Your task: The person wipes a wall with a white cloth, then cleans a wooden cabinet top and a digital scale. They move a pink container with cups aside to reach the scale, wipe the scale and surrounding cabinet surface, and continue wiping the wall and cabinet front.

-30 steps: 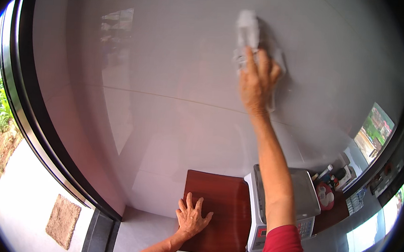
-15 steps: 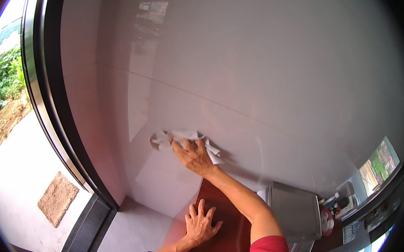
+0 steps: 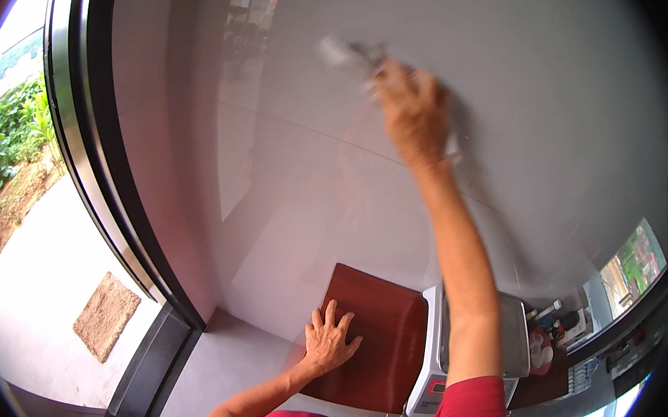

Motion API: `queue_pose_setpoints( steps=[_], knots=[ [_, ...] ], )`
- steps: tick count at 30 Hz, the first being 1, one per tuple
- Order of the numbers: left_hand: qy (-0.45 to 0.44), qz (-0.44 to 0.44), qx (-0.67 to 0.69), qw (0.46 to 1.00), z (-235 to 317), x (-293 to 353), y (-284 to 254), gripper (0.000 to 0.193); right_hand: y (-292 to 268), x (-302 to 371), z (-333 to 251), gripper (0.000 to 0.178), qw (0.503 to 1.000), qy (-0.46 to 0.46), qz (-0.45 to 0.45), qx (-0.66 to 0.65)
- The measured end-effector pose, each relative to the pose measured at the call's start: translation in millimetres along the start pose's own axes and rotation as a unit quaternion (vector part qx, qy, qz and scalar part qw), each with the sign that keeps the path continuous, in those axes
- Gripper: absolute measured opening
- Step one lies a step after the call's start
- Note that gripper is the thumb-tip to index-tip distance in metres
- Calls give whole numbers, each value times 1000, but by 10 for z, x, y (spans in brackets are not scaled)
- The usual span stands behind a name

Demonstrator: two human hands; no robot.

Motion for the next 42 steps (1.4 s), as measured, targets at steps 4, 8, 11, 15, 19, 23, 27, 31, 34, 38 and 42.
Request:
queue_pose_setpoints(
  steps=[4,8,11,15,19,23,27,31,34,38,42],
  knots=[
    [-1,-3,-1,1000,46,-9,-4,59,-156,-316,573,24,987,137,59,68],
    [-9,-9,-10,1000,13,3,5,60,28,-323,332,26,982,154,98,51],
    [-19,-21,9,1000,-14,-4,-21,59,281,-205,-303,28,992,98,84,13],
    [-18,-30,7,999,-21,-6,2,58,418,143,-1173,27,993,16,40,-105],
    [-14,-52,22,998,-2,-2,23,58,626,915,-1924,18,988,-61,-17,-144],
    [-21,-62,27,997,-13,2,-23,57,626,1460,-2390,21,962,-156,-137,-174],
    [-20,-66,36,997,-18,5,-18,55,616,1979,-2554,24,924,-234,-199,-230],
    [-7,-64,33,997,25,-15,-58,52,736,1940,-2484,19,937,-223,-178,-203],
    [-9,-53,30,998,-49,-10,-60,51,696,1048,-2266,19,964,-201,-120,-124],
    [1,-45,26,999,-49,0,-27,49,666,42,-1677,18,986,-115,-20,-117],
    [0,-51,24,998,-39,-6,-35,48,612,-683,-1188,21,997,28,36,-57]
  ],
)
Point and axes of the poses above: each hand's wrist, its own x-axis away from the middle knuckle, its own y-axis out of the palm, z = x × y, the point moved 5 cm from there along -x, towards the middle knuckle, and after that the axes turned 7 degrees about y, right-handed, at the moved point
